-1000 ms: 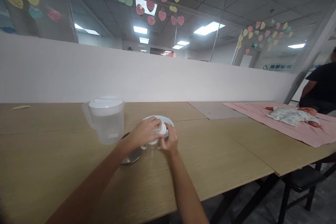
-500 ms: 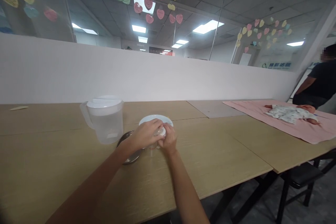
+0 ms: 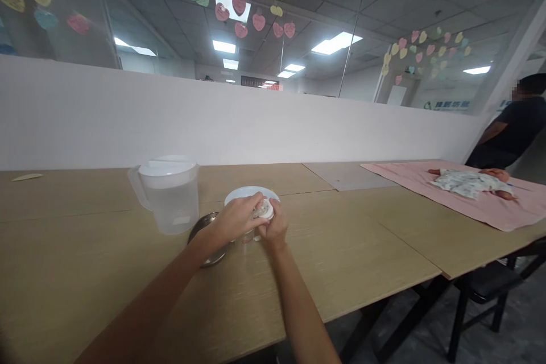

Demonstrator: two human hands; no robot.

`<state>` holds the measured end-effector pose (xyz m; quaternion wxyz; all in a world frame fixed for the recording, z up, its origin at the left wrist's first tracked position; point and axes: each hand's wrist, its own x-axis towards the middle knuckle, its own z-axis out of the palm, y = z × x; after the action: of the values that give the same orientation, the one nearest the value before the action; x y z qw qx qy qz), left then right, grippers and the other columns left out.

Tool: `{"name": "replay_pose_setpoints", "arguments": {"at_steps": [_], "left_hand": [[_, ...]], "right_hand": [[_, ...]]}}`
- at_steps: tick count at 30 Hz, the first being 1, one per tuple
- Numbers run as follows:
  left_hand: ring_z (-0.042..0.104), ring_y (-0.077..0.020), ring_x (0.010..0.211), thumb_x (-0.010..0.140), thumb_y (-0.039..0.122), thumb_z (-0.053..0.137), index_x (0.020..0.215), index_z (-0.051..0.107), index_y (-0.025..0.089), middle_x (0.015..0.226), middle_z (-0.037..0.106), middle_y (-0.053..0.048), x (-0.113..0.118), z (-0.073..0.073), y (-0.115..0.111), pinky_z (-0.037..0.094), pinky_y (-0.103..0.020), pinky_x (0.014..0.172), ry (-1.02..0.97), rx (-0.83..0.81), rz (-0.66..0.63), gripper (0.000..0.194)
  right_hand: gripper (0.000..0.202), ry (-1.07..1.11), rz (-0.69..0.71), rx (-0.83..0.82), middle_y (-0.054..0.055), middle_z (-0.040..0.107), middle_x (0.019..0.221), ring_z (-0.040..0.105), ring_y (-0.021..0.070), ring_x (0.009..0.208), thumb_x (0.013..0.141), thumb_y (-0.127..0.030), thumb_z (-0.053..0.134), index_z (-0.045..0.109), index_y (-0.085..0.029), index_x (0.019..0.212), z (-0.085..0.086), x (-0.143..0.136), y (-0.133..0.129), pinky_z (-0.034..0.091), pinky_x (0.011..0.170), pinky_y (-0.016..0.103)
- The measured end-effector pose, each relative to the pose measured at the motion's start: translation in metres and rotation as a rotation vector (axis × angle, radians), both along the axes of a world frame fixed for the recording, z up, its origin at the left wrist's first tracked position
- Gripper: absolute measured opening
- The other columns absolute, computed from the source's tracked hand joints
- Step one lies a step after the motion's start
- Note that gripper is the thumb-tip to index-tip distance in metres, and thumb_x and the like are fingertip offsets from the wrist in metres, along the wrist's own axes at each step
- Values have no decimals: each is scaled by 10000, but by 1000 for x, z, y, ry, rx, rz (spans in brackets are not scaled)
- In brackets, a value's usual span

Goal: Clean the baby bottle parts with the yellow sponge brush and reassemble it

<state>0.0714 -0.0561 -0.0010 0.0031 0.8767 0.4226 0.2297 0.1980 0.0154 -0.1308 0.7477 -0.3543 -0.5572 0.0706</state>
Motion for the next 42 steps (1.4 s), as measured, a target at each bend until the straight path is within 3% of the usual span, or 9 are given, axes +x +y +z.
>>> {"name": "replay_pose_setpoints", "arguments": {"at_steps": [6, 14, 20, 24, 27, 30, 32, 37, 42], "left_hand": [[586, -189, 753, 817, 406, 497, 984, 472, 231, 856, 624, -11, -5, 5, -3, 373, -256, 604, -119, -65, -37, 244], [605, -178, 834, 839, 396, 486, 967, 598, 250, 950, 670, -2, -9, 10, -1, 426, -258, 701, -182, -39, -48, 224], [628, -184, 826, 824, 421, 497, 929, 604, 205, 900, 687, -31, -10, 13, 0, 466, -266, 715, -301, -156, -94, 263], [650, -166, 776, 861, 430, 433, 930, 567, 184, 873, 694, -41, -16, 11, 6, 492, -261, 683, -481, -215, -143, 289], [652, -178, 834, 866, 402, 439, 982, 556, 185, 959, 688, -55, -27, 10, 14, 496, -283, 723, -454, -123, -37, 273], [613, -213, 968, 859, 292, 466, 1050, 566, 189, 1084, 655, -74, -38, 4, 26, 468, -330, 823, -215, 40, 155, 239], [601, -213, 987, 849, 204, 458, 1065, 580, 189, 1103, 646, -73, -42, -5, 34, 455, -335, 858, -50, 53, 218, 249], [590, -203, 1012, 774, 68, 469, 1063, 621, 184, 1150, 615, -77, -44, -36, 53, 460, -303, 870, 163, -34, 209, 346], [576, -207, 1057, 802, 80, 403, 1141, 598, 175, 1188, 603, -100, -48, -51, 61, 453, -311, 894, 136, -111, 175, 402]], "right_hand": [[480, 14, -10, -20, 98, 601, 1055, 557, 266, 1039, 589, -408, 683, 525, -236, 1008, 0, 2, 3, 415, 947, 481], [467, 34, -3, 42, 102, 615, 1034, 561, 264, 1045, 610, -404, 724, 559, -221, 1007, 4, -1, 0, 423, 952, 469], [479, -263, -268, 290, 141, 592, 1057, 592, 250, 986, 795, -428, 571, 453, -163, 1176, 0, 0, 7, 515, 813, 445], [526, -286, -341, 321, 144, 575, 1074, 587, 239, 983, 819, -406, 556, 377, -168, 1252, 3, 0, 3, 511, 802, 410], [520, -228, -362, 225, 147, 562, 1091, 568, 238, 1003, 830, -421, 530, 379, -160, 1253, 10, 0, -2, 477, 843, 411], [471, -217, -384, 79, 155, 531, 1157, 511, 249, 1084, 832, -443, 506, 447, -152, 1199, 17, 3, -1, 421, 900, 416], [462, -264, -391, -49, 155, 528, 1165, 487, 261, 1103, 827, -474, 488, 490, -151, 1157, 18, 6, 3, 390, 912, 423], [571, -342, -381, -346, 160, 610, 1022, 534, 285, 976, 775, -536, 505, 503, -92, 1135, 7, 11, 18, 355, 871, 416], [441, -476, -345, -467, 120, 661, 922, 537, 273, 937, 735, -512, 587, 627, -142, 972, 4, 12, 19, 294, 886, 380]]}}
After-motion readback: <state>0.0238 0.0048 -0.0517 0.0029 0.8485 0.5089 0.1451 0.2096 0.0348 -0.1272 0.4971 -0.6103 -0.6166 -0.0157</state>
